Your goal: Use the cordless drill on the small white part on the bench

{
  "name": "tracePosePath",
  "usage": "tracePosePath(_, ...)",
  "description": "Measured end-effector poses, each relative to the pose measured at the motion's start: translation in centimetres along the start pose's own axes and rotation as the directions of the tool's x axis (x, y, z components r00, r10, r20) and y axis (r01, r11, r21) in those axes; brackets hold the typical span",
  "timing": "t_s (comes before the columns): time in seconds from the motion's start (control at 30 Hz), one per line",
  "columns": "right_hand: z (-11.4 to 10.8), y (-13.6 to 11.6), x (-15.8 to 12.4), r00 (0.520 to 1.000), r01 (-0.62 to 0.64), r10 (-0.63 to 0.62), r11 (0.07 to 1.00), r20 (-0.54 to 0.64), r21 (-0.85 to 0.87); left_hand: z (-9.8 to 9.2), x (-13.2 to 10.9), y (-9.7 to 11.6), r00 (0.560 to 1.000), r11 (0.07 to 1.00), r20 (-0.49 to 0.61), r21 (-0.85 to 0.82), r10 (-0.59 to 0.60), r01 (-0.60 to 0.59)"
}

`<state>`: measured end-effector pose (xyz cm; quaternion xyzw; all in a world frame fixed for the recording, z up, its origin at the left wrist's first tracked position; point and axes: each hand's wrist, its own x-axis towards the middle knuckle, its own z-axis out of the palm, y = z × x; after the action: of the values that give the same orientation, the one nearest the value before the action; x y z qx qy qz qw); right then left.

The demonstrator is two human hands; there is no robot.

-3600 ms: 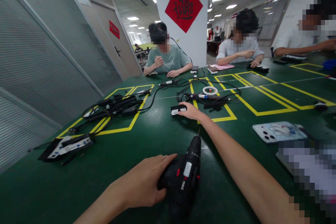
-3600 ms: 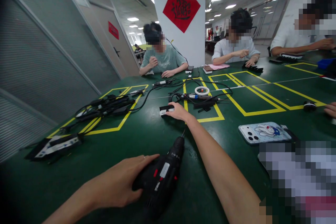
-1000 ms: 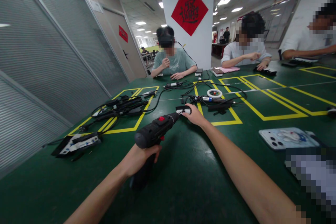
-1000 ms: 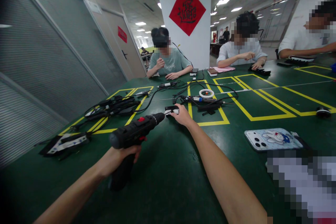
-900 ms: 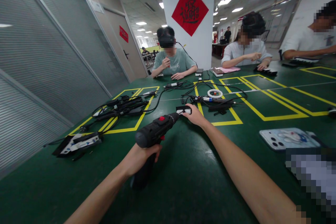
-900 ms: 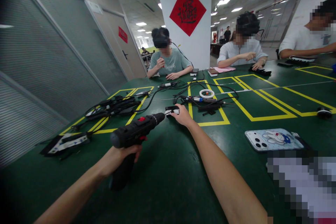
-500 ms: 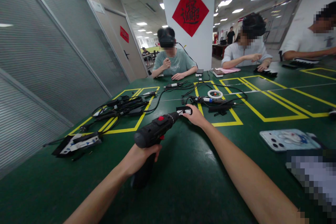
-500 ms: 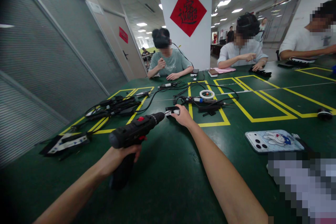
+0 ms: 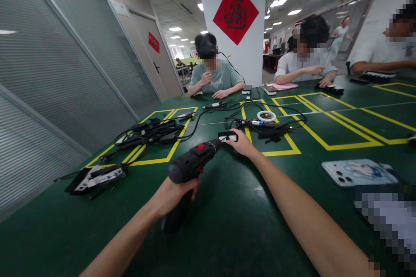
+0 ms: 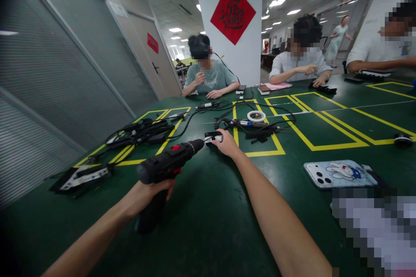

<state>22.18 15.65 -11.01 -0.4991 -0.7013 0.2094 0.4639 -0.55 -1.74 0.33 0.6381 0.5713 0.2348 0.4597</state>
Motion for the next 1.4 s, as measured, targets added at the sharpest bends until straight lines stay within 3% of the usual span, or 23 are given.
tracePosePath(0.2,0.0,0.0,0.0,1.0,-0.008,0.008,1.0,0.002,0.002,0.0,-0.4,1.3,0.999,1.0,0.049,0.02,0.007,-0.008)
tracePosePath(1.0,0.2,0.4,0.1,1.0,0.016,-0.016,1.0,-0.008,-0.012,0.2,0.5,-0.3,1.0,1.0,-0.006,0.023,0.014,-0.014)
tracePosePath(1.4,0.2,0.4,0.1,1.0,0.018,-0.018,1.0,-0.014,-0.011,0.1,0.4,-0.1,1.0,1.0,0.026,0.014,-0.013,0.013)
